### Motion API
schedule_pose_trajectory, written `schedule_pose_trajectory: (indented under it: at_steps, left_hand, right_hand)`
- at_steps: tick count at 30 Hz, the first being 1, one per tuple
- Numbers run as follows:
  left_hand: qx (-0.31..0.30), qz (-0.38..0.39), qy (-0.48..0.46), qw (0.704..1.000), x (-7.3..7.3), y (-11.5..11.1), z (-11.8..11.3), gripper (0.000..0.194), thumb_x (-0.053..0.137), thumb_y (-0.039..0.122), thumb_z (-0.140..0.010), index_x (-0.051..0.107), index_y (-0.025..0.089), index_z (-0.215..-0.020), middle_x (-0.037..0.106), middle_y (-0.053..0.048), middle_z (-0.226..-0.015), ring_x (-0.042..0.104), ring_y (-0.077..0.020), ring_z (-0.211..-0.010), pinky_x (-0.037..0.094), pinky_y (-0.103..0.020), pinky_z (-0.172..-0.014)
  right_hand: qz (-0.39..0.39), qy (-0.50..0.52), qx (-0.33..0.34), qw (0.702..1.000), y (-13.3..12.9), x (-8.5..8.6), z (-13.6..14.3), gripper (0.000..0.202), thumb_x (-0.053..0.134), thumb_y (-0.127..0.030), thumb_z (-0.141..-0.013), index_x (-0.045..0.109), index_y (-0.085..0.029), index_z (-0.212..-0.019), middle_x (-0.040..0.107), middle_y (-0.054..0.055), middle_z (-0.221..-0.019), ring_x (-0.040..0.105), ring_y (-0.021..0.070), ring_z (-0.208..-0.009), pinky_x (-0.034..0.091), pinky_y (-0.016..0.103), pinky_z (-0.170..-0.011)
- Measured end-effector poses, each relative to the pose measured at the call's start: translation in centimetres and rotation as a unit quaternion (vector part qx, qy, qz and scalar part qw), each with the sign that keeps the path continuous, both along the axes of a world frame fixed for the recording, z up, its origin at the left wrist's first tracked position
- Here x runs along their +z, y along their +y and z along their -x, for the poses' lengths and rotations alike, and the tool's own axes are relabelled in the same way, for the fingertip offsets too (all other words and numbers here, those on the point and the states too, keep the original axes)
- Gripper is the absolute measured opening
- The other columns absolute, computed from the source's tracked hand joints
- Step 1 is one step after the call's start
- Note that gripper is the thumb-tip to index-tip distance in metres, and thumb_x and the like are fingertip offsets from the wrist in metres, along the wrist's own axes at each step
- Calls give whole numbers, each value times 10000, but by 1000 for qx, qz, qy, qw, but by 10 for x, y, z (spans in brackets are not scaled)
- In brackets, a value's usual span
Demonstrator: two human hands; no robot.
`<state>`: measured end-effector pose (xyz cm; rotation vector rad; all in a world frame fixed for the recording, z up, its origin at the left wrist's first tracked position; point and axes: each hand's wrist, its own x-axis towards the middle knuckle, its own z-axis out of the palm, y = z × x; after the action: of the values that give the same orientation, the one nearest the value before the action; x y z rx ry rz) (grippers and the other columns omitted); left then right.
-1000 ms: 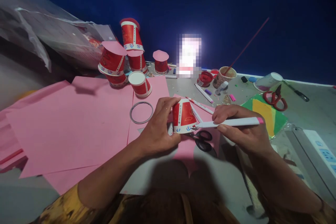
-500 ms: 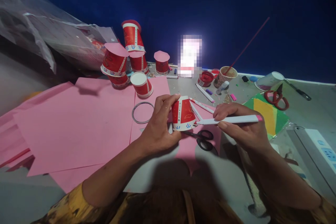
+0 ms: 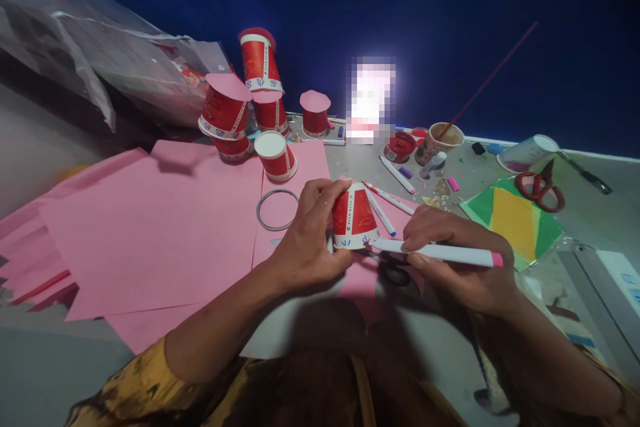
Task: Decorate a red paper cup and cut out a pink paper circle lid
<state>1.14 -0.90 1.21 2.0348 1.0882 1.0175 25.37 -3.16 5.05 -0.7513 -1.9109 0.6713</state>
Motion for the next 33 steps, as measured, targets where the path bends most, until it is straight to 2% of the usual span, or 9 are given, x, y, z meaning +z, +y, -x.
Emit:
schedule_pose_trajectory:
  at_steps: [10,18,33]
  left_hand:
    - [-13,-1,0,1000,-1,0,0,883,752,195,-696,400,328,-1495,459,-112,-1395,503,-357,-1354,528,-600,-1133]
    - [-20,-3,-4,1000,-1,0,0,870,755,195,-717,394,311,-1501,465,-118,-1388,504,-343,-1354,542,-584,-1116]
    - [-32,15,-22,999,0,0,0,865,767,174,-681,431,319,-1464,488,-106,-1376,523,-337,-1330,555,-574,-1094]
  right_hand:
    - [-8,-19,11,1000,1,1,1,220,707,-39,-863,750,-237,-948,766,38,-807,713,203,-725,573,368,-701]
    - [-6,-33,13,999,1,4,0,230,694,-27,-862,734,-243,-931,756,26,-791,695,195,-709,558,362,-691]
    - [18,-18,22,999,1,0,-1,210,689,-35,-870,726,-229,-940,740,31,-803,676,180,-701,537,344,-676]
